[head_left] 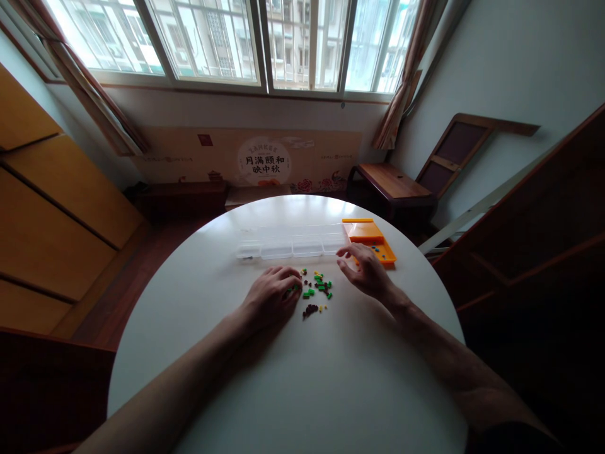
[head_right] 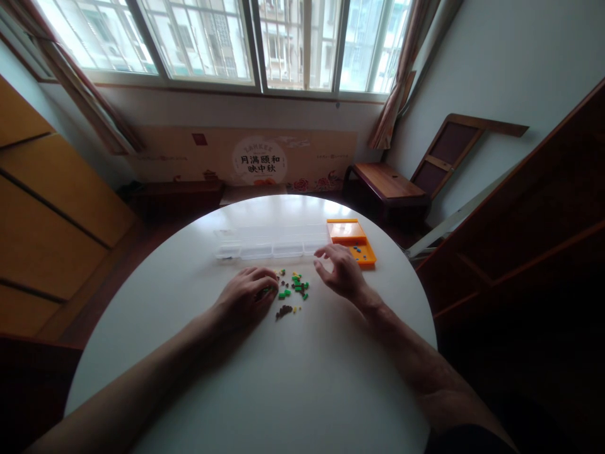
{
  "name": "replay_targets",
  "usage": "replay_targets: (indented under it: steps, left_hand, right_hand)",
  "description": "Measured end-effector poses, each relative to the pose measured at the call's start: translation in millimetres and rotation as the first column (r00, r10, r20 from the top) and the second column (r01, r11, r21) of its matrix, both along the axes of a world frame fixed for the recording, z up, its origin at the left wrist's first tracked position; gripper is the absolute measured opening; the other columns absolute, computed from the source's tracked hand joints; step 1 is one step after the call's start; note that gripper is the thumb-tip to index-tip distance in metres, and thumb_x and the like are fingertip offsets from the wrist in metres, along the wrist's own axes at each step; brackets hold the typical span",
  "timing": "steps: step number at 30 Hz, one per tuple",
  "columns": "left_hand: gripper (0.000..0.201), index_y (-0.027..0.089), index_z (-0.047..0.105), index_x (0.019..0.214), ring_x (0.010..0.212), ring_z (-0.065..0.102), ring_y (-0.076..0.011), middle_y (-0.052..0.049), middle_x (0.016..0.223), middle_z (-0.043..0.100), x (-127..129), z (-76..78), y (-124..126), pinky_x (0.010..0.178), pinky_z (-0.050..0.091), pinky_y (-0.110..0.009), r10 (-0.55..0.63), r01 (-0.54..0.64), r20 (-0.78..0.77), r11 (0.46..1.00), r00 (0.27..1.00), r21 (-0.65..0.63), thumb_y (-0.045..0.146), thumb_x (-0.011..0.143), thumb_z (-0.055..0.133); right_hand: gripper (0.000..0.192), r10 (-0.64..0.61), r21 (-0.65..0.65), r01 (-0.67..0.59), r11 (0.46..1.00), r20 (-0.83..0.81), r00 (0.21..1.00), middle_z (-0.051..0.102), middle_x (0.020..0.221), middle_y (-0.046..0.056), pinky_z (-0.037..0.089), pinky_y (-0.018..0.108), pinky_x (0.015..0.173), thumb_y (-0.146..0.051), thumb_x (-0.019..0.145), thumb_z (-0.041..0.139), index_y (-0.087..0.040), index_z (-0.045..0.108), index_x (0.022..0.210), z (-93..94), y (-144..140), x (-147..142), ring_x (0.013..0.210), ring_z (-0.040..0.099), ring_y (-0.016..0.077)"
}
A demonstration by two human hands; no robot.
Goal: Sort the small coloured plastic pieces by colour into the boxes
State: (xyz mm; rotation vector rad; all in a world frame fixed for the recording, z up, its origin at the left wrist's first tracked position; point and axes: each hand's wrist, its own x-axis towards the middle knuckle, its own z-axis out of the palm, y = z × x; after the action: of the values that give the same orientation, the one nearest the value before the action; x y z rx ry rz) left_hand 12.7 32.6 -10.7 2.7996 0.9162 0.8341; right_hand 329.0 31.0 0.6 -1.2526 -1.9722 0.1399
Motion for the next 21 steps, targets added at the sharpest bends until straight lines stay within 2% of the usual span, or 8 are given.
replay_targets:
  steps: [6, 14, 21]
  left_hand:
    - [0.007, 0.023, 0.072, 0.102, 0.106, 0.073, -0.0248, -0.006, 0.116, 0.079, 0, 1.3, -2, 0.099, 0.054, -0.043, 0.007, -0.007, -0.022, 1.0, 1.0, -0.007, 0.021, 0.102, 0.066]
    - [0.009, 0.022, 0.07, 0.101, 0.099, 0.074, -0.0219, -0.006, 0.109, 0.079, 5, 8.2, -4, 0.093, 0.055, -0.038, 0.005, -0.004, 0.121, 1.0, 0.993, -0.006, 0.024, 0.107, 0.063]
    - [0.014, 0.023, 0.071, 0.104, 0.1, 0.075, -0.0213, -0.008, 0.107, 0.078, 16, 11.8, -14, 0.092, 0.059, -0.036, -0.023, 0.057, 0.239, 0.989, 0.971, -0.135, 0.032, 0.11, 0.061]
  right_hand:
    - [0.01, 0.215, 0.022, -0.217, 0.976, 0.074, 0.974, 0.078, 0.11, 0.006, 0.05, 0.048, 0.106, -0.024, 0.102, 0.069, -0.026, 0.071, 0.111, -2.6, -11, -28, 0.108, 0.068, 0.0293]
    - [0.009, 0.347, 0.027, -0.35, 0.936, 0.083, 0.934, 0.08, 0.107, 0.006, 0.054, 0.048, 0.106, -0.026, 0.104, 0.069, -0.027, 0.073, 0.112, -1.7, -14, -30, 0.105, 0.07, 0.0279]
    - [0.011, 0.458, 0.04, -0.465, 0.884, 0.112, 0.882, 0.081, 0.1, 0.004, 0.055, 0.045, 0.109, -0.037, 0.104, 0.076, -0.028, 0.074, 0.111, -2.2, -14, -39, 0.099, 0.073, 0.0246]
